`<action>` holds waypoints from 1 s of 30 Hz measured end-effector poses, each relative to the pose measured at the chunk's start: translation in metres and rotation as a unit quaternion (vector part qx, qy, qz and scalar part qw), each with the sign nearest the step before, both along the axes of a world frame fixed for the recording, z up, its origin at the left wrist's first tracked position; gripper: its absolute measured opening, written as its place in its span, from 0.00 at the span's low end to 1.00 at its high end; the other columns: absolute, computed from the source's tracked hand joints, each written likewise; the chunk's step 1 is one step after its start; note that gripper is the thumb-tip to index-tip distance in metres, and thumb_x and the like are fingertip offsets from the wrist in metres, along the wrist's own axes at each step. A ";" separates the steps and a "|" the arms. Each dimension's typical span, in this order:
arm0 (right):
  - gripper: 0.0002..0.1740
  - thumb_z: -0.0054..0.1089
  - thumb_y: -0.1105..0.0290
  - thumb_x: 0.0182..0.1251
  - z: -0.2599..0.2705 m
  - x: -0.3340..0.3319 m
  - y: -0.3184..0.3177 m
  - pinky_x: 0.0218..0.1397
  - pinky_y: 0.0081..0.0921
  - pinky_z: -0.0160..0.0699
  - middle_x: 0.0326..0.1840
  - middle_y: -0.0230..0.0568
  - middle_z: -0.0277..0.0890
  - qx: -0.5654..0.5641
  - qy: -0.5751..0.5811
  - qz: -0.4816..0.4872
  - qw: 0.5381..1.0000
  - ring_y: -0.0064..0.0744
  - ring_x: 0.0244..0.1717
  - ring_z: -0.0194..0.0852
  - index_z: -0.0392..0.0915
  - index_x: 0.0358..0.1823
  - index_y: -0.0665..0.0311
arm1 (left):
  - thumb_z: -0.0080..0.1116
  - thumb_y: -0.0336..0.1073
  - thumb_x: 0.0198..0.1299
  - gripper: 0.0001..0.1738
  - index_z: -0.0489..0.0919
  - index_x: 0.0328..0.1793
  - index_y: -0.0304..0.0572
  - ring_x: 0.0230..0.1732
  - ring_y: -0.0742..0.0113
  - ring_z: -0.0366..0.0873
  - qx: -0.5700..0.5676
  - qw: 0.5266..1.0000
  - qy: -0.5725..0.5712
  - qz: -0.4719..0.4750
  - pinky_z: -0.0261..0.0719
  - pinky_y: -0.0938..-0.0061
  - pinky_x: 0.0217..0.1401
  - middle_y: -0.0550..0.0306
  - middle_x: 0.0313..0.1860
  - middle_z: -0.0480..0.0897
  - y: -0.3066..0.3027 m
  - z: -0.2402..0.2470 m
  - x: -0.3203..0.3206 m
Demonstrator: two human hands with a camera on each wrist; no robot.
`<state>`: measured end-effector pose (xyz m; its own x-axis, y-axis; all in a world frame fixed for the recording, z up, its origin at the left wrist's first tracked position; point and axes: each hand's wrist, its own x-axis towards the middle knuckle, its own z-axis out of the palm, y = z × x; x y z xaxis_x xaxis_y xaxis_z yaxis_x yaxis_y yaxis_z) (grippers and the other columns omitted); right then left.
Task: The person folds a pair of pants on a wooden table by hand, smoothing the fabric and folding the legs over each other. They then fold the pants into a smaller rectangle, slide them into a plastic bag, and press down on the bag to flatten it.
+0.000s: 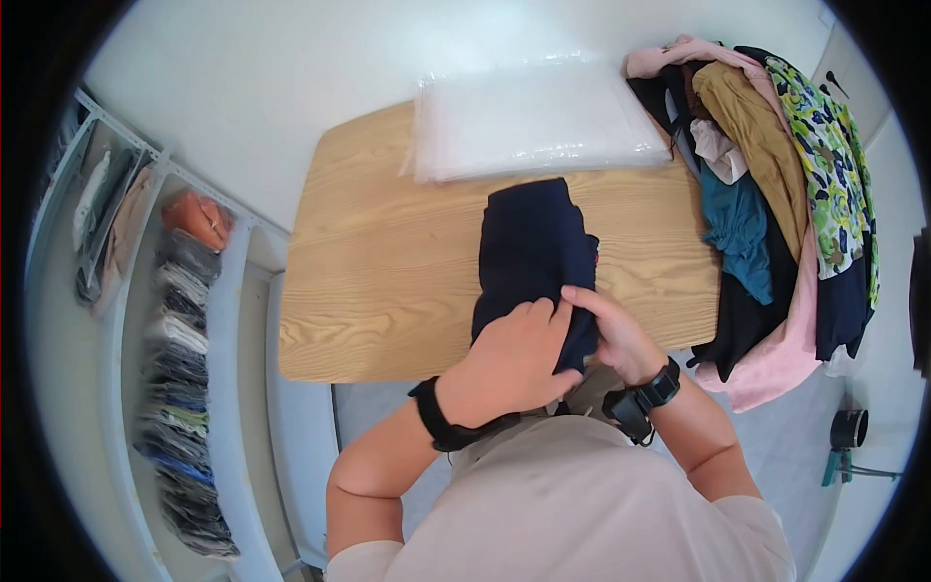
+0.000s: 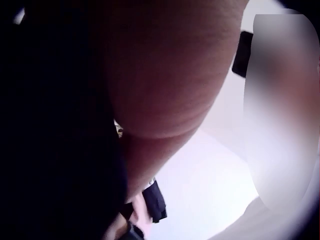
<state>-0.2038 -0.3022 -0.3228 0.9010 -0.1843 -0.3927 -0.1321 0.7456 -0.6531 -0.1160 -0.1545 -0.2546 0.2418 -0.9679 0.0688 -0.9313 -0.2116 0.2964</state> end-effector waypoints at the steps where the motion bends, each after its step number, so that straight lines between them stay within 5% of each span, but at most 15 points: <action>1: 0.27 0.59 0.66 0.63 0.004 -0.003 0.000 0.57 0.32 0.77 0.54 0.43 0.76 0.001 -0.012 -0.015 1.000 0.33 0.53 0.77 0.67 0.62 0.68 | 0.64 0.42 0.52 0.32 0.72 0.62 0.33 0.40 0.55 0.76 -0.015 0.993 0.099 -0.069 0.78 0.68 0.39 0.49 0.41 0.75 0.002 0.003 0.010; 3: 0.25 0.56 0.67 0.64 0.004 -0.013 0.002 0.56 0.32 0.79 0.53 0.44 0.76 -0.004 -0.016 -0.042 0.999 0.34 0.52 0.78 0.68 0.61 0.69 | 0.64 0.44 0.58 0.21 0.80 0.54 0.41 0.41 0.66 0.78 0.034 0.932 0.336 -0.129 0.76 0.75 0.40 0.54 0.43 0.77 0.000 0.026 0.037; 5: 0.26 0.55 0.70 0.63 0.005 -0.027 0.002 0.58 0.30 0.77 0.56 0.46 0.75 0.013 -0.034 -0.077 0.996 0.36 0.53 0.77 0.66 0.62 0.71 | 0.59 0.39 0.62 0.17 0.79 0.55 0.42 0.42 0.71 0.78 -0.007 0.931 0.365 -0.031 0.75 0.78 0.42 0.55 0.46 0.78 -0.008 0.026 0.070; 7: 0.26 0.55 0.70 0.63 0.001 -0.044 -0.003 0.58 0.30 0.78 0.56 0.45 0.75 -0.005 -0.030 -0.100 0.995 0.35 0.53 0.77 0.66 0.62 0.71 | 0.57 0.39 0.64 0.19 0.76 0.59 0.41 0.49 0.64 0.78 -0.055 0.950 0.275 0.138 0.75 0.73 0.51 0.51 0.49 0.79 -0.022 0.031 0.099; 9: 0.26 0.55 0.71 0.62 0.007 -0.060 -0.004 0.57 0.31 0.78 0.55 0.43 0.76 -0.046 -0.022 -0.146 0.988 0.34 0.53 0.77 0.66 0.62 0.71 | 0.55 0.38 0.64 0.22 0.72 0.63 0.38 0.58 0.55 0.75 -0.159 0.983 0.047 0.082 0.72 0.67 0.61 0.47 0.55 0.78 -0.037 -0.014 0.160; 11: 0.26 0.56 0.70 0.62 -0.002 -0.076 -0.012 0.56 0.30 0.78 0.55 0.43 0.76 -0.047 -0.025 -0.184 0.981 0.34 0.53 0.77 0.67 0.62 0.71 | 0.56 0.36 0.60 0.25 0.71 0.62 0.35 0.57 0.46 0.73 -0.119 0.984 0.012 0.134 0.73 0.57 0.60 0.43 0.57 0.77 -0.051 -0.022 0.193; 17: 0.23 0.56 0.69 0.63 -0.023 -0.103 -0.042 0.55 0.30 0.79 0.53 0.45 0.78 0.031 -0.020 -0.291 0.956 0.37 0.50 0.79 0.71 0.58 0.72 | 0.58 0.34 0.57 0.27 0.71 0.65 0.46 0.60 0.49 0.72 -0.044 0.967 -0.174 0.183 0.73 0.57 0.60 0.49 0.61 0.75 -0.074 -0.049 0.241; 22: 0.26 0.57 0.66 0.64 -0.026 -0.096 -0.049 0.58 0.32 0.79 0.56 0.47 0.75 0.001 -0.034 -0.282 0.959 0.39 0.54 0.78 0.67 0.61 0.72 | 0.56 0.34 0.57 0.23 0.73 0.62 0.49 0.55 0.50 0.75 -0.050 0.963 -0.214 0.157 0.76 0.57 0.53 0.52 0.54 0.79 -0.085 -0.058 0.254; 25: 0.25 0.57 0.67 0.64 -0.022 -0.095 -0.049 0.58 0.32 0.79 0.56 0.47 0.76 0.003 -0.034 -0.275 0.961 0.38 0.53 0.78 0.68 0.60 0.72 | 0.54 0.33 0.58 0.18 0.76 0.56 0.47 0.50 0.52 0.77 0.039 0.966 -0.111 0.231 0.77 0.58 0.48 0.54 0.47 0.81 -0.088 -0.052 0.254; 30: 0.25 0.56 0.67 0.64 -0.024 -0.096 -0.049 0.58 0.32 0.80 0.56 0.48 0.76 0.003 -0.038 -0.273 0.961 0.38 0.53 0.78 0.68 0.60 0.73 | 0.52 0.34 0.60 0.16 0.76 0.55 0.46 0.45 0.49 0.79 -0.092 0.965 -0.183 0.163 0.77 0.57 0.47 0.51 0.40 0.82 -0.084 -0.050 0.249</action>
